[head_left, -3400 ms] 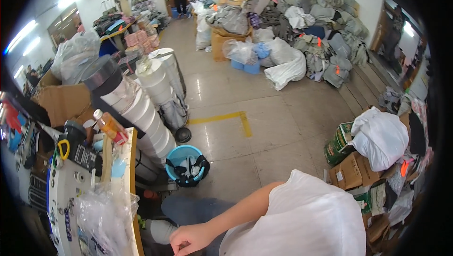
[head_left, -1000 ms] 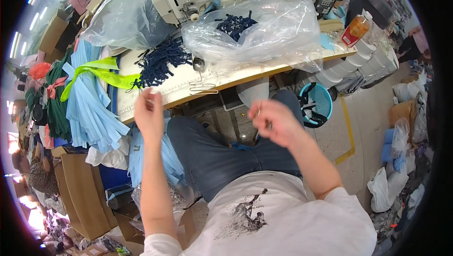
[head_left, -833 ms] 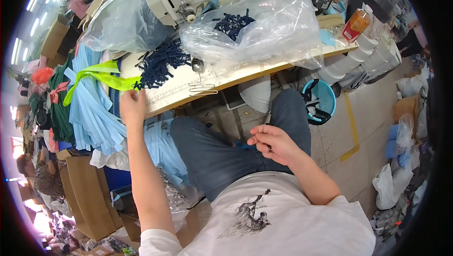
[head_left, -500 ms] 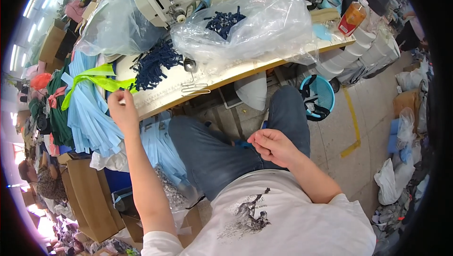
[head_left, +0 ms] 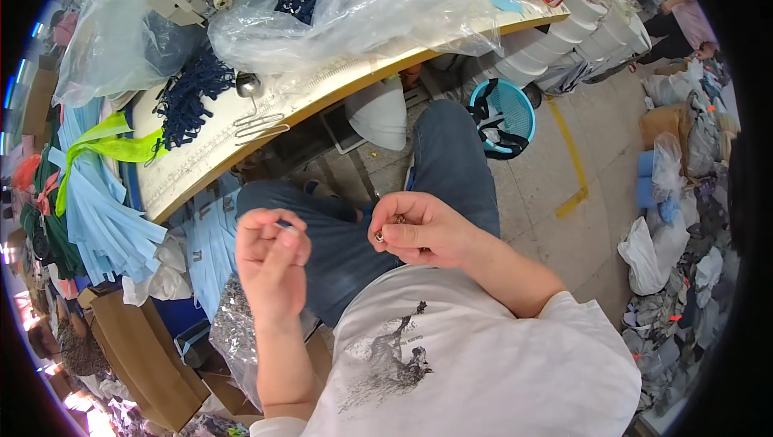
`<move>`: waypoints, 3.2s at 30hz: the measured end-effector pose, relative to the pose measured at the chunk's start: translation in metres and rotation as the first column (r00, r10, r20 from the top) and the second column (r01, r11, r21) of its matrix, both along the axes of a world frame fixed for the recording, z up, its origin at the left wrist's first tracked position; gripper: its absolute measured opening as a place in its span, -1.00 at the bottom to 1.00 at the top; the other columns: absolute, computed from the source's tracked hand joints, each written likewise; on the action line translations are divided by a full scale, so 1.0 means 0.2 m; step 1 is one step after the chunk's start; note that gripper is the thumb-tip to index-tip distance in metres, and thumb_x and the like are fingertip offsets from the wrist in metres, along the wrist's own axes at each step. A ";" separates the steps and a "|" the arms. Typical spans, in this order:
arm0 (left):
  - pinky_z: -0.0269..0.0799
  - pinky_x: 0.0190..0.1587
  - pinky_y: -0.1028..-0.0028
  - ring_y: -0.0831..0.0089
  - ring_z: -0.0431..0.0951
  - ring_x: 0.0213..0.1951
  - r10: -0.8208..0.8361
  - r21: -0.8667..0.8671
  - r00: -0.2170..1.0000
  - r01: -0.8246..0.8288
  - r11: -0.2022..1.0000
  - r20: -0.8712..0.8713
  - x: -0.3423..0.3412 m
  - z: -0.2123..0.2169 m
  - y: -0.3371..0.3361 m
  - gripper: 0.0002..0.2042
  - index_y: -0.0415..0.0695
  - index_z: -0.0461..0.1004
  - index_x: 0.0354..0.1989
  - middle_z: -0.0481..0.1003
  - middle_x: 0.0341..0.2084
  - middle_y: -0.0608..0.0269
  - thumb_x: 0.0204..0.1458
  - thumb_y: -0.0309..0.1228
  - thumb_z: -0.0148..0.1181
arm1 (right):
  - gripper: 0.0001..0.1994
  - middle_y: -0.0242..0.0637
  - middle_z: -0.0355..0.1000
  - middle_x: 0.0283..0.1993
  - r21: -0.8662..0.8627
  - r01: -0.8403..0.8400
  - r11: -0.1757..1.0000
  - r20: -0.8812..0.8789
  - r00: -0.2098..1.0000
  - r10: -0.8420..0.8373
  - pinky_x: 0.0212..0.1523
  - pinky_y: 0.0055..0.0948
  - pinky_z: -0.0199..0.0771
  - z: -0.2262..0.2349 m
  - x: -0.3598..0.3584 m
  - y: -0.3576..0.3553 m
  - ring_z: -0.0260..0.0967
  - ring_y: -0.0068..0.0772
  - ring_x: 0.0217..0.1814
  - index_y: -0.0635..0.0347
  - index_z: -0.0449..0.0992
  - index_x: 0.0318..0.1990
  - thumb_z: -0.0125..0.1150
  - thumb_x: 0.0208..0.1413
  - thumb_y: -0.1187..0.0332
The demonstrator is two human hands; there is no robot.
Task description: Threading small metal buckles or sliders onto narrow blue fabric straps.
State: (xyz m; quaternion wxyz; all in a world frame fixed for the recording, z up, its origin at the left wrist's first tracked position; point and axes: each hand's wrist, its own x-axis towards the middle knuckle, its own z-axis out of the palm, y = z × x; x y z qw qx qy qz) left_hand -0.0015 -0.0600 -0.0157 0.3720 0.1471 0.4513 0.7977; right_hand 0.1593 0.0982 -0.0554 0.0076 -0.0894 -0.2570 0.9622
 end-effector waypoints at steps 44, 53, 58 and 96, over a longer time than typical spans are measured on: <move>0.39 -0.34 0.67 0.58 0.47 -0.36 -0.080 -0.196 0.957 0.025 0.980 -0.278 0.24 -0.05 0.00 -0.89 -0.32 0.43 -0.22 0.48 -0.26 0.11 0.08 -0.68 0.12 | -0.83 -0.43 0.45 -0.26 0.472 0.372 0.799 -0.140 0.927 -0.348 -0.42 -0.70 0.29 -0.03 -0.04 -0.09 0.33 -0.75 -0.33 0.21 0.53 -0.27 0.35 -0.03 0.56; 0.40 -0.33 0.66 0.56 0.48 -0.33 -0.109 -0.140 0.980 0.086 0.986 -0.165 0.24 -0.04 0.00 -0.86 -0.31 0.43 -0.23 0.48 -0.27 0.11 0.04 -0.72 0.12 | -0.83 -0.42 0.46 -0.25 0.558 0.342 0.756 -0.152 0.938 -0.312 -0.37 -0.69 0.26 -0.02 -0.05 -0.07 0.32 -0.72 -0.30 0.18 0.54 -0.28 0.36 -0.05 0.56; 0.40 -0.36 0.66 0.55 0.49 -0.35 -0.154 -0.083 0.988 0.151 0.985 -0.022 0.22 -0.04 -0.01 -0.88 -0.31 0.44 -0.24 0.50 -0.28 0.10 0.04 -0.71 0.13 | -0.84 -0.39 0.46 -0.24 0.481 0.317 0.817 -0.120 0.947 -0.297 -0.35 -0.68 0.29 -0.01 -0.05 -0.07 0.35 -0.69 -0.28 0.20 0.55 -0.27 0.35 -0.04 0.56; 0.27 -0.38 0.66 0.60 0.40 -0.38 -0.133 -0.333 0.692 -0.162 0.929 -0.710 0.23 -0.04 0.02 -0.89 -0.30 0.48 -0.35 0.50 -0.35 0.18 -0.05 -0.73 0.20 | -0.84 -0.34 0.45 -0.22 0.733 0.307 0.607 -0.156 0.944 -0.290 -0.32 -0.65 0.31 0.02 -0.04 -0.07 0.35 -0.64 -0.28 0.22 0.58 -0.18 0.27 0.05 0.54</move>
